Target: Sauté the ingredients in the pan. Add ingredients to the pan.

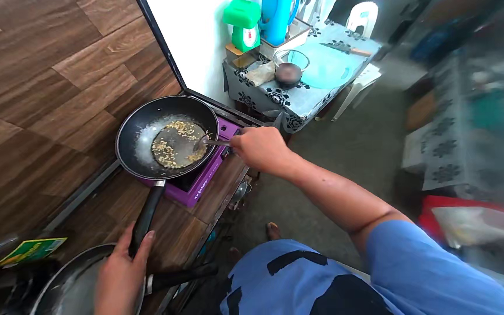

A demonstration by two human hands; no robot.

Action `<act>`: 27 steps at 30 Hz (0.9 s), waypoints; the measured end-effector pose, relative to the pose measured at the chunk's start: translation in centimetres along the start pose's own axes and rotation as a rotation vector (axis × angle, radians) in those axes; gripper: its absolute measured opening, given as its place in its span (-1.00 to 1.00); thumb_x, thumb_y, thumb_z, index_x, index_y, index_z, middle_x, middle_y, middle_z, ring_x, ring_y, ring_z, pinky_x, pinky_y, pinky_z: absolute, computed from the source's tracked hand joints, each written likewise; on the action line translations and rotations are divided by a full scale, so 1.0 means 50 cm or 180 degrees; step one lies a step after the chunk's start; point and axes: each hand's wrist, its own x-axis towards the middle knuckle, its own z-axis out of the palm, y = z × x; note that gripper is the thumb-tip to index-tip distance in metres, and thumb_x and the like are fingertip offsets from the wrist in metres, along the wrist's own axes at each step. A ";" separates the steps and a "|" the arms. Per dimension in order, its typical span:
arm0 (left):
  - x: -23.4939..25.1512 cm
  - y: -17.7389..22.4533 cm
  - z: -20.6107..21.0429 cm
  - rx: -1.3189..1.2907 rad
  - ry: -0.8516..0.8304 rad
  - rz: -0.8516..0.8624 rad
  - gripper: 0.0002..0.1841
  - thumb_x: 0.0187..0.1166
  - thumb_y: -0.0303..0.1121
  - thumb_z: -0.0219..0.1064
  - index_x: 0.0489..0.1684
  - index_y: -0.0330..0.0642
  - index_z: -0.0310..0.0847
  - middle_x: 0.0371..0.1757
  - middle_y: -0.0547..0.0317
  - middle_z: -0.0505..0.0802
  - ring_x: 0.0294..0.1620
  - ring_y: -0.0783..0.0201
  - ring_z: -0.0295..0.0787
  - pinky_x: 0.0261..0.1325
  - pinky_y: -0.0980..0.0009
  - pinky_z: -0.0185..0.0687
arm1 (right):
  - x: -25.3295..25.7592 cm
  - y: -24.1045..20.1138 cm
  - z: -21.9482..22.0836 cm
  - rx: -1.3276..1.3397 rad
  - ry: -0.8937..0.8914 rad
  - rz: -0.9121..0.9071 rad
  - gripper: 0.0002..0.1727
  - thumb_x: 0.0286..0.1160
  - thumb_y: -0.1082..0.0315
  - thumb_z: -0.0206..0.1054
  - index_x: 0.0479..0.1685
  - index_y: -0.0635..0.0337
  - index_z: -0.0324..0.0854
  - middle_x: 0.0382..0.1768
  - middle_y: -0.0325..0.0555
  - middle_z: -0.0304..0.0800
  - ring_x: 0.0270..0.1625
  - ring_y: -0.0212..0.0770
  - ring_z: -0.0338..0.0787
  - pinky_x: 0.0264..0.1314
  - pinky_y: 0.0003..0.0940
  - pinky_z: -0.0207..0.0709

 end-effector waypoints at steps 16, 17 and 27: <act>0.005 0.008 -0.005 -0.0046 -0.0036 -0.0175 -0.43 0.74 -0.14 0.29 0.71 -0.12 0.42 0.29 -0.40 0.77 0.34 -0.37 0.71 0.38 -0.44 0.41 | 0.213 -0.093 0.031 -0.0107 0.0094 -0.0242 -0.67 0.63 0.48 0.18 0.23 0.11 0.75 0.24 0.27 0.74 0.08 0.30 0.81 -0.10 0.26 0.63; 0.006 0.008 -0.004 -0.0043 -0.0030 -0.0186 -0.44 0.74 -0.13 0.29 0.70 -0.11 0.42 0.27 -0.40 0.78 0.32 -0.37 0.72 0.36 -0.45 0.42 | 0.218 -0.083 0.040 -0.0108 0.0090 -0.0165 -0.65 0.58 0.51 0.22 0.24 0.11 0.75 0.23 0.30 0.73 0.07 0.33 0.81 -0.11 0.28 0.63; 0.010 0.007 -0.006 0.0021 -0.0110 -0.0338 -0.45 0.75 -0.07 0.28 0.69 0.00 0.44 0.16 -0.41 0.81 0.23 -0.42 0.74 0.25 -0.51 0.44 | 0.013 -0.003 -0.019 -0.0300 -0.0075 0.0223 -0.70 0.79 0.17 0.14 0.18 -0.02 0.77 -0.06 0.16 0.83 -0.01 0.28 0.84 -0.17 0.29 0.60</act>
